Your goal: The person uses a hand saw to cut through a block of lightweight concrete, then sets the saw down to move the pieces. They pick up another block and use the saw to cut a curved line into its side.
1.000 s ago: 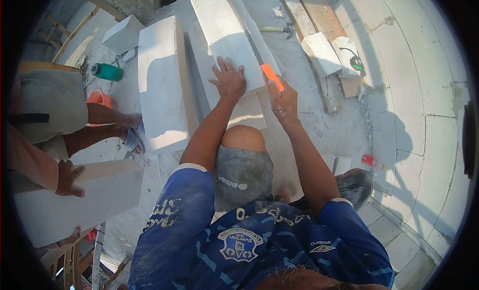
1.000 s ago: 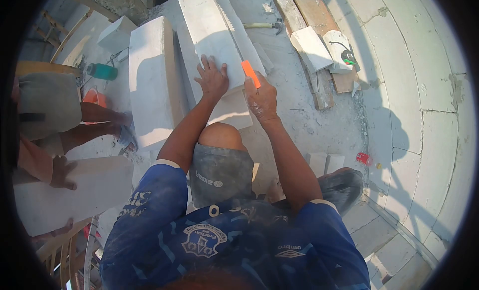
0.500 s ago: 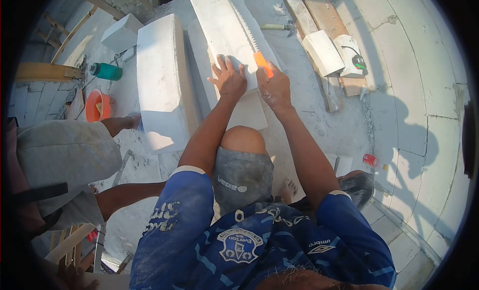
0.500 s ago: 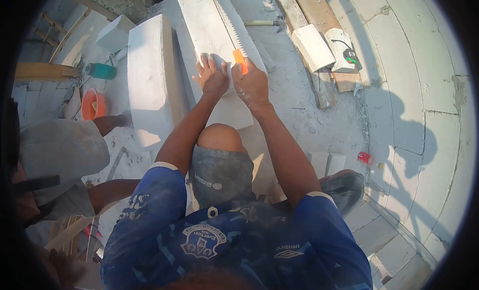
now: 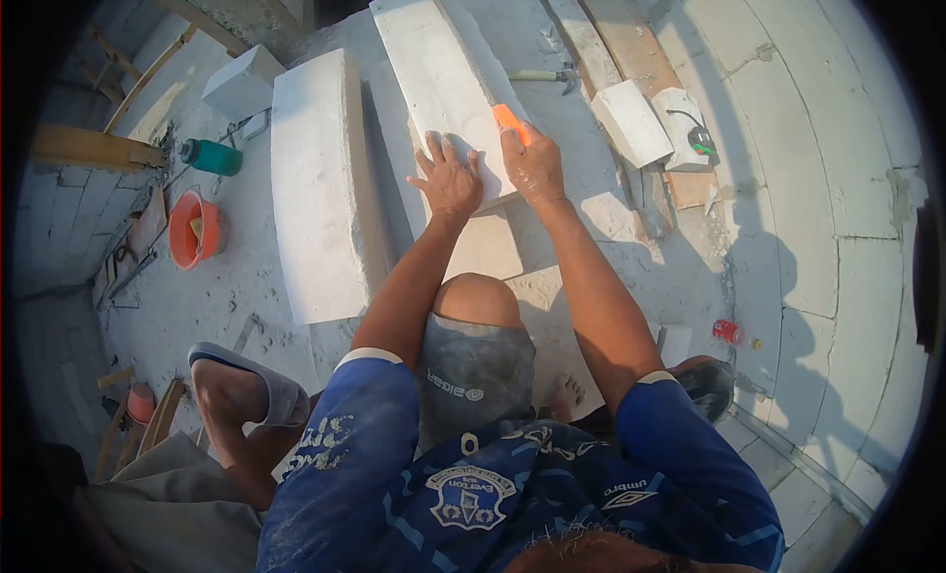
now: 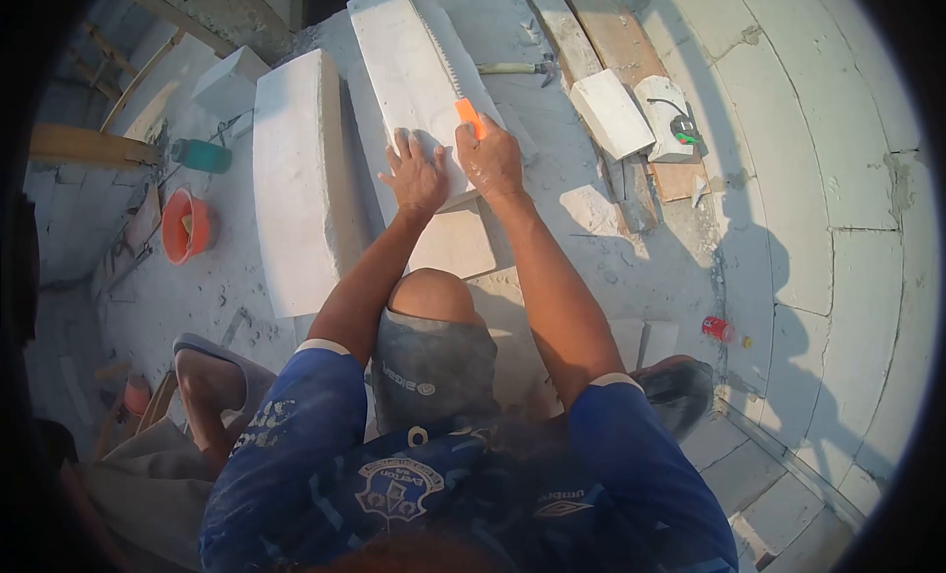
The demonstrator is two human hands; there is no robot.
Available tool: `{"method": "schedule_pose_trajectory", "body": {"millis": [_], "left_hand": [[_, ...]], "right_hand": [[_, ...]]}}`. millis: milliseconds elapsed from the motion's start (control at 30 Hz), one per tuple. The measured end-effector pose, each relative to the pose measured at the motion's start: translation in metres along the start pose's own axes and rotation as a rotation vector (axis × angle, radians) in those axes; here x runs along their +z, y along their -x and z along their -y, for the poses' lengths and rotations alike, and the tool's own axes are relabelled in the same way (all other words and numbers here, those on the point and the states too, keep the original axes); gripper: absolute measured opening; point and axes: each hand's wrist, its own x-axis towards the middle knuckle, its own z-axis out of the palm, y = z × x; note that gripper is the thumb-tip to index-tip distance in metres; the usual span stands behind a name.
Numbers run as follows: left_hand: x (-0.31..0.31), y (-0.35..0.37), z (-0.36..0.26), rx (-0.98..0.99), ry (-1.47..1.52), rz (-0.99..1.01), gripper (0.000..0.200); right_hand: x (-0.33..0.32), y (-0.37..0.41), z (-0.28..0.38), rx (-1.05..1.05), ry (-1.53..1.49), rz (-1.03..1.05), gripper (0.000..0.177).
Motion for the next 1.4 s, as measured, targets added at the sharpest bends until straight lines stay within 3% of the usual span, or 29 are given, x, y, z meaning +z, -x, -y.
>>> {"method": "schedule_pose_trajectory", "body": {"millis": [167,233,433,633,700,800,933,1100,1200,1400], "left_hand": [[0.004,-0.001,0.001,0.011,0.007,-0.008,0.07],[0.004,-0.003,0.003,-0.003,0.008,-0.011,0.07],[0.006,-0.003,0.005,0.013,0.013,-0.013,0.065],[0.009,-0.003,0.004,0.022,0.005,-0.057,0.063],[0.01,-0.002,0.005,0.022,-0.02,-0.045,0.063],[0.01,-0.002,0.005,0.015,-0.039,-0.036,0.063],[0.011,0.002,0.004,0.028,-0.021,-0.049,0.064],[0.007,0.001,0.002,-0.007,-0.062,-0.013,0.063],[0.008,0.002,0.001,-0.005,-0.082,-0.023,0.062],[0.01,0.002,0.001,0.0,-0.067,-0.04,0.063]], "right_hand": [[-0.009,0.029,-0.001,0.022,0.043,-0.025,0.045],[-0.011,0.044,0.002,0.007,-0.105,-0.068,0.047],[-0.004,-0.02,0.015,0.074,0.077,0.052,0.051],[-0.042,0.087,0.011,0.062,0.019,0.01,0.048],[-0.049,0.107,0.009,0.073,-0.151,-0.039,0.047],[-0.062,0.08,0.031,0.163,-0.054,0.104,0.047],[-0.067,0.088,0.012,0.146,0.007,0.058,0.047],[-0.085,0.147,0.014,0.174,-0.133,0.013,0.047],[-0.092,0.135,0.023,0.28,-0.057,0.084,0.046],[-0.105,0.155,0.015,0.236,-0.04,0.087,0.043]]}}
